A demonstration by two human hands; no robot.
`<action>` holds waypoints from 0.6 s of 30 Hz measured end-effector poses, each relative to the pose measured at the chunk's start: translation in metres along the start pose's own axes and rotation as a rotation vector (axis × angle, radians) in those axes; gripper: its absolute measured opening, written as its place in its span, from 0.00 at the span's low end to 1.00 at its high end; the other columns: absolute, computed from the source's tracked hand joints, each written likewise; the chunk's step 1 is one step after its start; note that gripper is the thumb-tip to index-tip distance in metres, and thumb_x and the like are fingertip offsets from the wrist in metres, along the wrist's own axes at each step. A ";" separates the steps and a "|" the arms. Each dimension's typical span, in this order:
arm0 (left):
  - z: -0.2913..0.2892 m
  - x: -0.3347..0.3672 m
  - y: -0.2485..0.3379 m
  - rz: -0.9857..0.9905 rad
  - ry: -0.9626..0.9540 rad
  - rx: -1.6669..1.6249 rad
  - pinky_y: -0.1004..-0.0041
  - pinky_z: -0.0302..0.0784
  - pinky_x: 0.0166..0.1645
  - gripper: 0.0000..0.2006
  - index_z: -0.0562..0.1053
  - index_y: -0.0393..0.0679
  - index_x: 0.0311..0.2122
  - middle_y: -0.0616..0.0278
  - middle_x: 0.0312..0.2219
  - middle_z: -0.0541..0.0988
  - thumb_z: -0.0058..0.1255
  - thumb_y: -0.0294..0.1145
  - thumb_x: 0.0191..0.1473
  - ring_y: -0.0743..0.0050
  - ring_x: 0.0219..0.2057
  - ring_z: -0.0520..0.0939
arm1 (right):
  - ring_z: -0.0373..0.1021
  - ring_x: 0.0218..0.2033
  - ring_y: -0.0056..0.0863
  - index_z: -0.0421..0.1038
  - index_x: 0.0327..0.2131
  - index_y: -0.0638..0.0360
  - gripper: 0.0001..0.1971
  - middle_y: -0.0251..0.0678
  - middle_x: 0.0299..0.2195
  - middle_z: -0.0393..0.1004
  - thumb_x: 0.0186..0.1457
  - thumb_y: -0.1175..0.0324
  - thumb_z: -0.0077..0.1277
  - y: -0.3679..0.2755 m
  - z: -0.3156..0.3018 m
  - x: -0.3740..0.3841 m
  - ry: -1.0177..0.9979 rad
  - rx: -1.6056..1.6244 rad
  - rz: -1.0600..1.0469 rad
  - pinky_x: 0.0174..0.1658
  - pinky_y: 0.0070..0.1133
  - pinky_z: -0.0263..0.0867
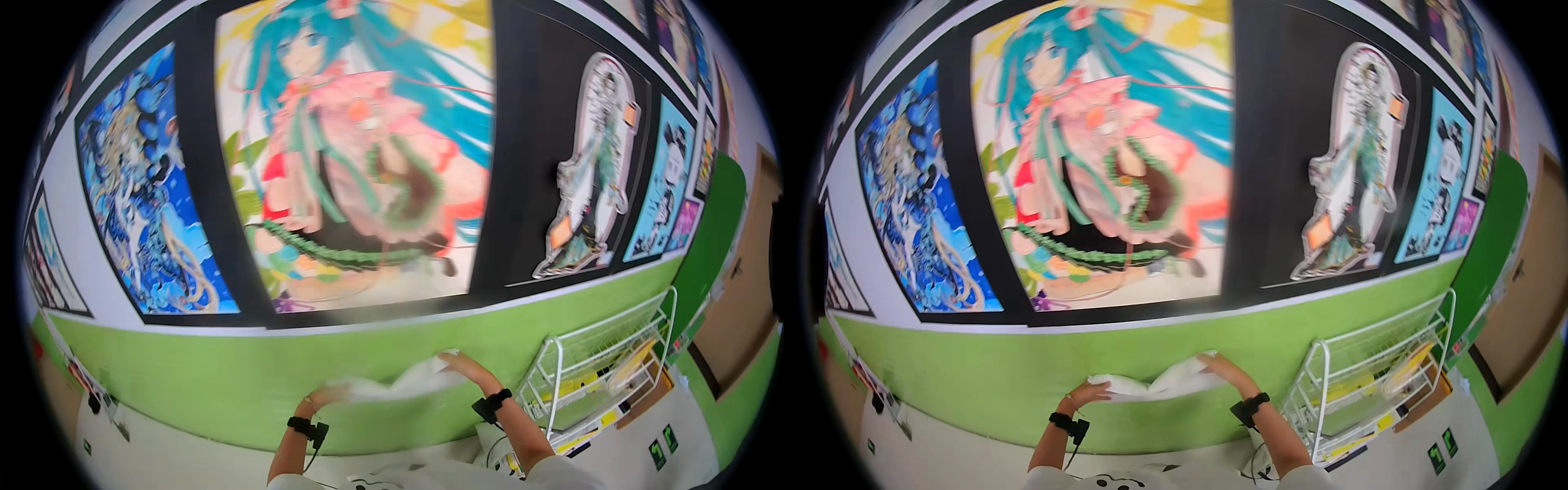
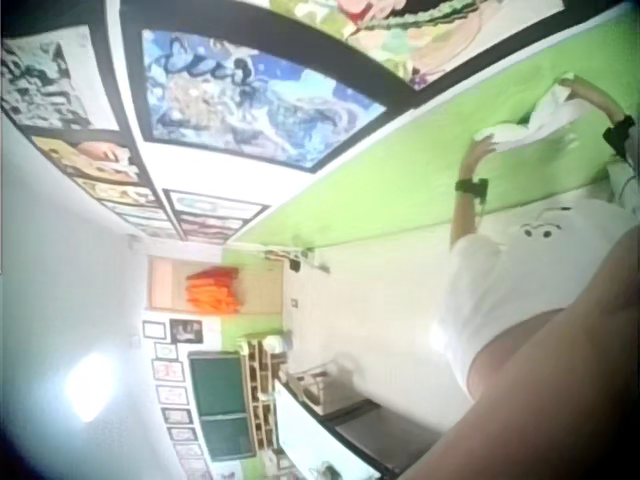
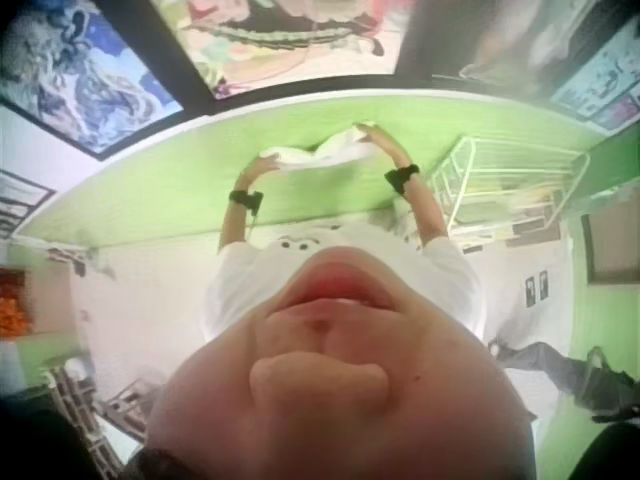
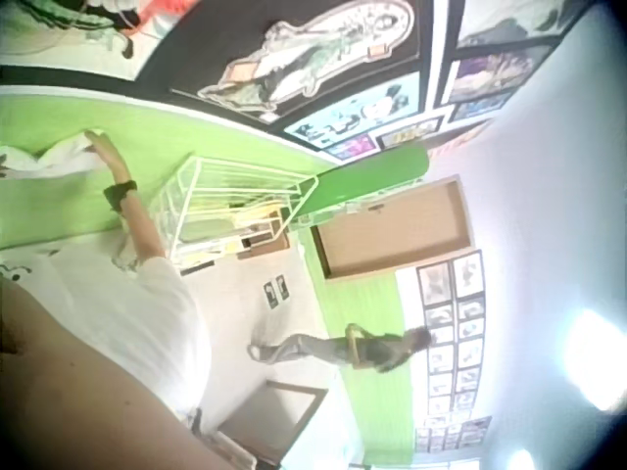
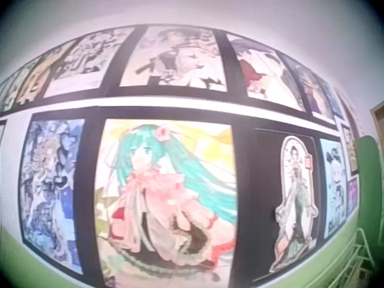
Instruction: The person wipes a chalkboard, the frame of large wall posters, a tabletop, and a green wall with a white cloth.
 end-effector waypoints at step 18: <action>-0.314 -0.257 0.037 0.291 1.198 -0.494 0.75 0.74 0.39 0.21 0.67 0.33 0.46 0.61 0.39 0.72 0.49 0.38 0.52 0.72 0.40 0.73 | 0.57 0.54 0.38 0.59 0.52 0.59 0.39 0.43 0.49 0.65 0.51 0.34 0.31 -0.167 0.375 0.079 -0.221 -0.383 -0.047 0.58 0.29 0.45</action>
Point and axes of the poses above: each hand's wrist, its own x-axis towards the middle knuckle, its own z-axis out of the palm, y = z × x, the point moved 3 cm from there along x, towards the middle knuckle
